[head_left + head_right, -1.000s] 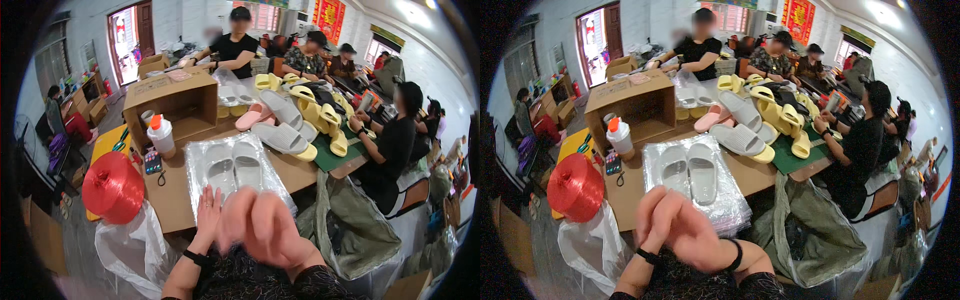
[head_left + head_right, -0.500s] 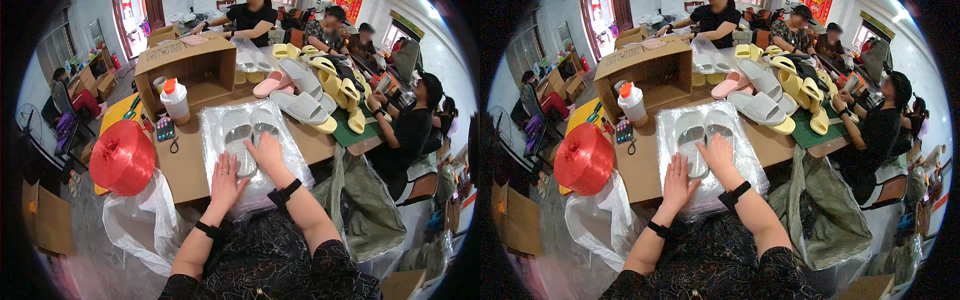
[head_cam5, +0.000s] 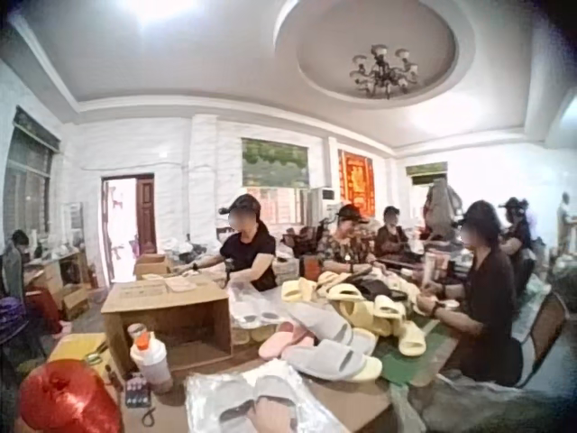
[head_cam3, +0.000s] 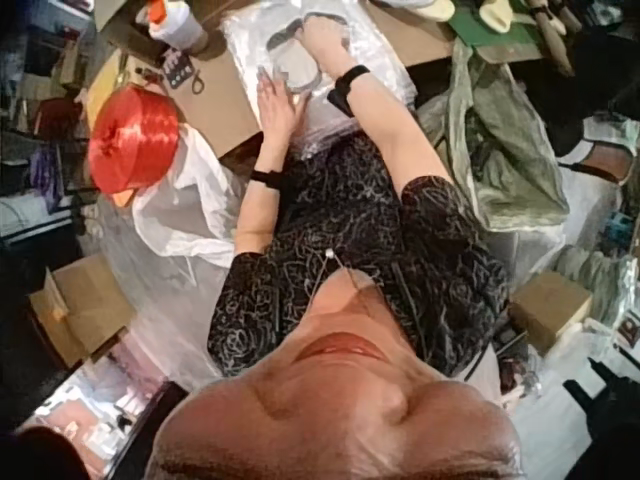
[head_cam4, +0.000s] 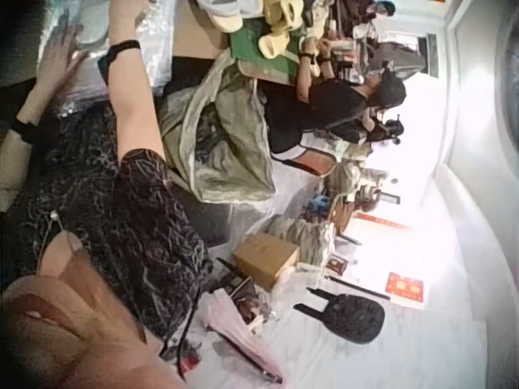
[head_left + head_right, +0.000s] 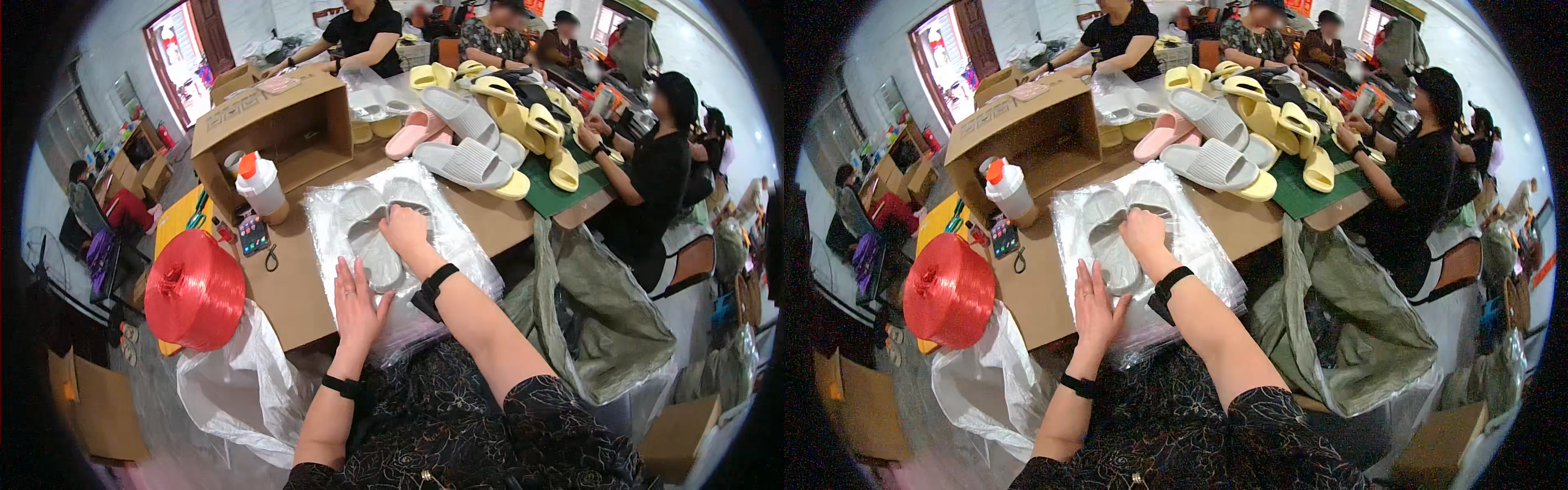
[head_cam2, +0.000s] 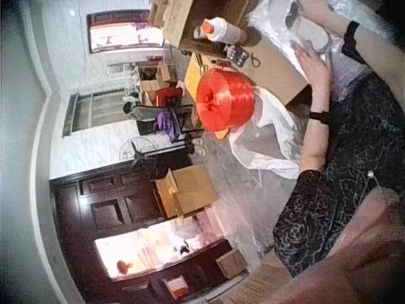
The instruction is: The recorder picks up pairs of slippers, inserts them into plastic bags, and places the packed bags into a bin.
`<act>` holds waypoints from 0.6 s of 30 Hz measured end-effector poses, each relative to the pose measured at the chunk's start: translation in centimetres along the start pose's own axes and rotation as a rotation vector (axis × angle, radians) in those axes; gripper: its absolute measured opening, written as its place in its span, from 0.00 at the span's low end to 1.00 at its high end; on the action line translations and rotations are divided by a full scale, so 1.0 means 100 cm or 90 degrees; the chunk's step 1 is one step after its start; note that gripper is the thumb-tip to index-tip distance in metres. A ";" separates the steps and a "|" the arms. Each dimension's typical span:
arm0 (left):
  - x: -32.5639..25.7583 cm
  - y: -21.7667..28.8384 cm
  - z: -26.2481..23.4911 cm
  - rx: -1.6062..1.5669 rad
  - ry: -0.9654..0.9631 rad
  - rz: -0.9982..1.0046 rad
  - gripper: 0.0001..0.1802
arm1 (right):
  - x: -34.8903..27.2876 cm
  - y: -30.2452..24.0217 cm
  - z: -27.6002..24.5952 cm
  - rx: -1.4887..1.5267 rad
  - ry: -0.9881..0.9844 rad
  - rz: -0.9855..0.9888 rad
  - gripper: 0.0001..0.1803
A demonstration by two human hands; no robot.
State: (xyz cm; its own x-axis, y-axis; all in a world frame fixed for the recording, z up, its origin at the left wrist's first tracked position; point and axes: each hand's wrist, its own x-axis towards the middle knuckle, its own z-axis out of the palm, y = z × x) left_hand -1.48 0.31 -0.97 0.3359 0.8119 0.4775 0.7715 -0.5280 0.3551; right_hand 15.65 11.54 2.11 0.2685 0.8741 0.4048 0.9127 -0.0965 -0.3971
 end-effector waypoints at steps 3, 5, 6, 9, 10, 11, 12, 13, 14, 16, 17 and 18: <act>0.000 -0.001 0.002 0.013 -0.011 0.000 0.51 | 0.002 0.006 0.003 0.038 -0.001 -0.002 0.13; -0.001 -0.001 0.002 0.030 -0.028 -0.029 0.51 | -0.001 0.003 0.006 0.028 -0.004 0.028 0.14; -0.002 -0.002 0.002 0.031 -0.031 -0.024 0.51 | -0.004 0.001 0.006 0.046 -0.013 0.041 0.17; -0.003 0.002 0.000 0.038 -0.045 -0.027 0.51 | -0.001 0.006 0.020 0.063 0.011 0.037 0.19; -0.004 0.004 0.000 0.035 -0.041 -0.031 0.52 | 0.003 0.009 0.025 0.074 0.003 0.035 0.19; -0.004 0.003 -0.001 0.034 -0.036 -0.039 0.53 | 0.005 0.008 0.026 0.087 -0.008 0.029 0.18; -0.005 0.001 0.001 0.045 -0.047 -0.035 0.56 | 0.004 0.009 0.026 0.107 0.031 0.010 0.16; -0.005 0.001 0.002 0.046 -0.053 -0.032 0.56 | 0.004 0.013 0.025 0.109 0.031 0.017 0.16; -0.003 0.002 0.001 0.021 -0.011 -0.003 0.57 | 0.002 0.016 0.020 0.129 0.035 0.020 0.15; 0.000 0.009 0.003 -0.018 0.018 0.017 0.62 | -0.002 0.026 0.011 0.199 0.054 0.042 0.13; 0.001 0.010 0.005 -0.028 0.003 0.031 0.62 | -0.005 0.030 0.003 0.191 0.060 0.062 0.13; 0.000 0.005 0.006 -0.030 -0.005 -0.007 0.63 | -0.009 0.024 -0.007 0.260 0.087 0.068 0.14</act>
State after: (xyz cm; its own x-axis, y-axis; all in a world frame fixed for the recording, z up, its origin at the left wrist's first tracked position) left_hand -0.78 0.20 -1.23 0.3321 0.8198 0.4665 0.7487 -0.5299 0.3983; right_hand 17.79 10.24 1.36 0.4186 0.7954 0.4384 0.6881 0.0373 -0.7247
